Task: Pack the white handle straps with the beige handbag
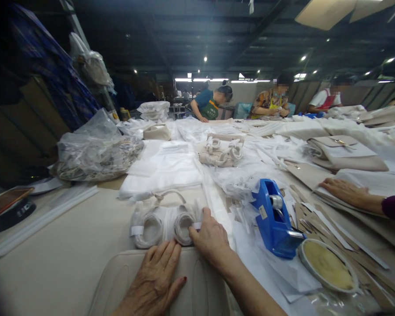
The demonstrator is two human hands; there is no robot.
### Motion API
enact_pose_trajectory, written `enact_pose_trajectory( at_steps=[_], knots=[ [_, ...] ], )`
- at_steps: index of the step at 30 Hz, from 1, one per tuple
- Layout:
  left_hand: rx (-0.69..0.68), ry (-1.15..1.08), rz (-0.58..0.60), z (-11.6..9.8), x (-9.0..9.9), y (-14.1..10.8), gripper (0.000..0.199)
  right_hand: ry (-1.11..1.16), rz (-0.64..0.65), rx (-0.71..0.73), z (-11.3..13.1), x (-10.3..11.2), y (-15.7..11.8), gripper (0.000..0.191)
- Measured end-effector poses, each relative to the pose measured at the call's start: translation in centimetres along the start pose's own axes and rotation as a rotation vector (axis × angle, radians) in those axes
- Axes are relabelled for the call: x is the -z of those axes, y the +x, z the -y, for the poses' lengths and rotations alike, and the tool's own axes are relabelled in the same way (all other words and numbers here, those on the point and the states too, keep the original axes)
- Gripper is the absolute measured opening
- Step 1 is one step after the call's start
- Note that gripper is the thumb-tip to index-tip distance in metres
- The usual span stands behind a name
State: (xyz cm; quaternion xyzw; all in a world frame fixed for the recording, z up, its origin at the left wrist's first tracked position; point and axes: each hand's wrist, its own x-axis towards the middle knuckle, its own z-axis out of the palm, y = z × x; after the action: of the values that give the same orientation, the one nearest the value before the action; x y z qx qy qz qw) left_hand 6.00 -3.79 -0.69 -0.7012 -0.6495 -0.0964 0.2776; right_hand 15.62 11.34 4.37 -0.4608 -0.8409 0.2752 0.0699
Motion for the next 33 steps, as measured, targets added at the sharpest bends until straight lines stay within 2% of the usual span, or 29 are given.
enact_pose_trajectory(
  at_steps=[4, 10, 14, 19, 21, 25, 27, 30, 33],
  knots=[
    [0.010, 0.000, 0.008, -0.1, -0.2, -0.2, 0.047, 0.039, 0.001, 0.004, -0.3, 0.1, 1.4, 0.037],
    [0.027, -0.036, -0.016, -0.1, -0.3, -0.2, 0.043, 0.139, -0.056, -0.076, -1.5, -0.9, 2.7, 0.035],
    [0.027, -0.011, -0.026, -0.1, -0.4, -0.3, 0.044, 0.122, -0.086, -0.066, -1.2, -0.9, 2.0, 0.040],
    [0.037, 0.028, -0.051, -0.1, -0.2, -0.2, 0.047, -0.003, -0.125, -0.007, 0.3, -0.6, -0.6, 0.058],
    [0.031, 0.044, -0.073, 0.0, -0.1, -0.1, 0.047, -0.089, -0.219, 0.099, -0.1, -1.2, -2.0, 0.057],
    [0.000, 0.042, -0.136, 0.4, -0.7, -0.4, 0.044, -0.329, -0.569, 0.528, -2.7, -3.7, -4.8, 0.043],
    [-0.011, 0.005, -0.174, 0.6, -1.6, -1.0, 0.042, -0.481, -0.677, 0.671, -4.2, -5.1, -5.7, 0.044],
    [-0.007, -0.039, -0.255, 0.4, -3.5, -2.0, 0.036, -0.619, -0.723, 0.730, -5.7, -6.7, -6.0, 0.049],
    [-0.013, 0.050, -0.323, -0.4, -4.9, -2.6, 0.036, -0.590, -0.772, 0.713, -6.1, -7.7, -5.5, 0.048]
  ],
)
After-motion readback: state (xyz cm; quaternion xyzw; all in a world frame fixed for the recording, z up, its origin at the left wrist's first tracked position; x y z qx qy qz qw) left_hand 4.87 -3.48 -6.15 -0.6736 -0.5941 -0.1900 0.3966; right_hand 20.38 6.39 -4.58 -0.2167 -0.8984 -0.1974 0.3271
